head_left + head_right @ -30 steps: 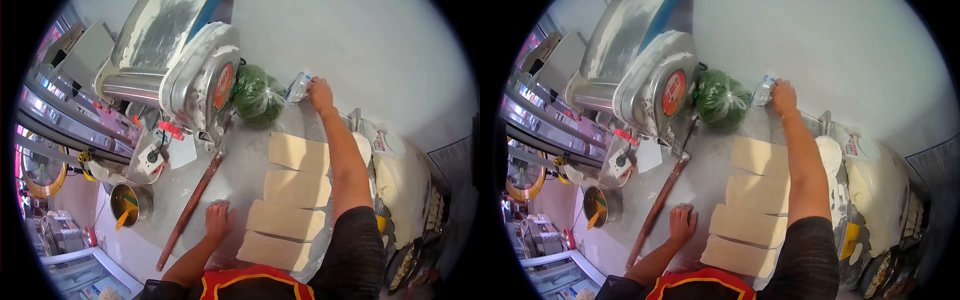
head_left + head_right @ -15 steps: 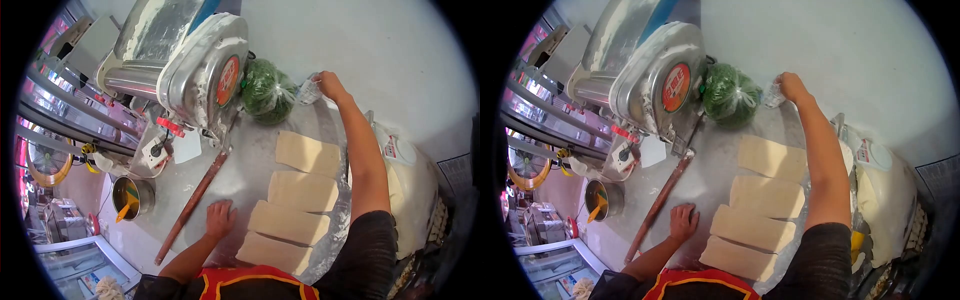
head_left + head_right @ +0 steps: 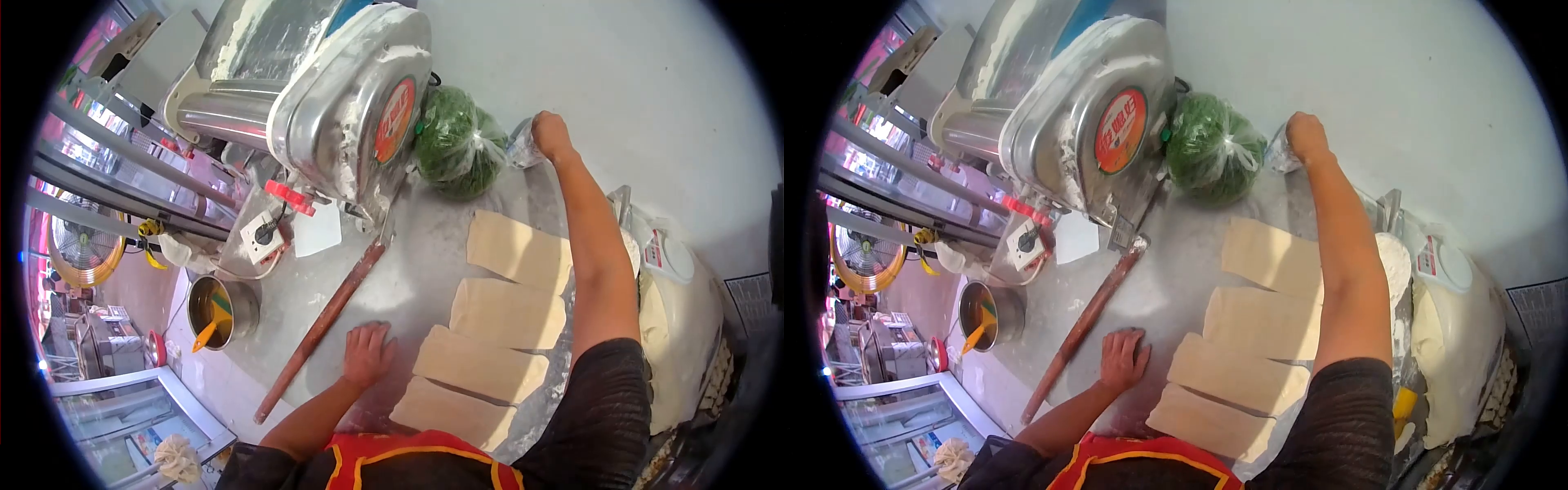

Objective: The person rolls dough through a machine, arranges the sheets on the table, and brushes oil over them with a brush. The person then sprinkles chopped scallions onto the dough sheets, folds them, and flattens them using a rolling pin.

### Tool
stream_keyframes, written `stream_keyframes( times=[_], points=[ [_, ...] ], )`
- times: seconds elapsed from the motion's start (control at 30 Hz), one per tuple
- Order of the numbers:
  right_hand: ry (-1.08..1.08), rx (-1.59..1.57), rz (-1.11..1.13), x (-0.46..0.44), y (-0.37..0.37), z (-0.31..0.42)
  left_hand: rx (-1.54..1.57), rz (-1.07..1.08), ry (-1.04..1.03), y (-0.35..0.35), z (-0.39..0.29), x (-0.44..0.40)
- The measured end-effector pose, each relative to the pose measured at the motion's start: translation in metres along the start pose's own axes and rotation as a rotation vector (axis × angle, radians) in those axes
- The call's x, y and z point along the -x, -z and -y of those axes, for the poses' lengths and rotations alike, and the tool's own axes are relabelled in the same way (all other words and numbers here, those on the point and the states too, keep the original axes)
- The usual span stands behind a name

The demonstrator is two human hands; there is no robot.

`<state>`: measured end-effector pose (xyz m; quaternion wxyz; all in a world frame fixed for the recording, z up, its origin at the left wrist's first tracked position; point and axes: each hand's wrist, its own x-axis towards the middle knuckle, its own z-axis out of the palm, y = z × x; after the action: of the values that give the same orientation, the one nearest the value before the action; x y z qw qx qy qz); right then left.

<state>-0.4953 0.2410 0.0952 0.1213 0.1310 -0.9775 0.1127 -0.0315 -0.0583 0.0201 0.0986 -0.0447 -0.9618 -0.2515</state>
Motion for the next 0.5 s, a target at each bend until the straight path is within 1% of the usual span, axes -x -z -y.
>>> stream_keyframes(
  times=[0.1,0.2,0.23,0.33,0.4,0.47,0.5],
  points=[
    [0.004,-0.119,-0.11,0.009,0.014,-0.004,-0.004,0.005,-0.012,0.0,0.0,0.003],
    [-0.442,-1.041,-0.119,0.034,0.033,-0.002,-0.008,-0.013,-0.022,-0.005,0.004,0.002],
    [-0.544,-1.216,-0.165,0.056,0.052,0.017,-0.008,-0.011,-0.023,-0.005,0.004,0.005],
    [-0.737,-1.508,-0.101,0.128,0.047,-0.002,-0.015,0.024,0.001,-0.005,0.003,0.005],
    [-0.585,-1.882,0.076,0.202,0.008,-0.028,-0.024,0.01,-0.003,-0.006,0.002,0.005],
    [-1.103,-1.649,-0.003,0.252,0.009,-0.005,-0.035,0.005,-0.014,-0.006,0.004,0.006],
    [-1.118,-1.593,-0.11,0.272,0.007,-0.01,-0.032,0.006,-0.01,-0.007,0.004,0.008]
  ],
)
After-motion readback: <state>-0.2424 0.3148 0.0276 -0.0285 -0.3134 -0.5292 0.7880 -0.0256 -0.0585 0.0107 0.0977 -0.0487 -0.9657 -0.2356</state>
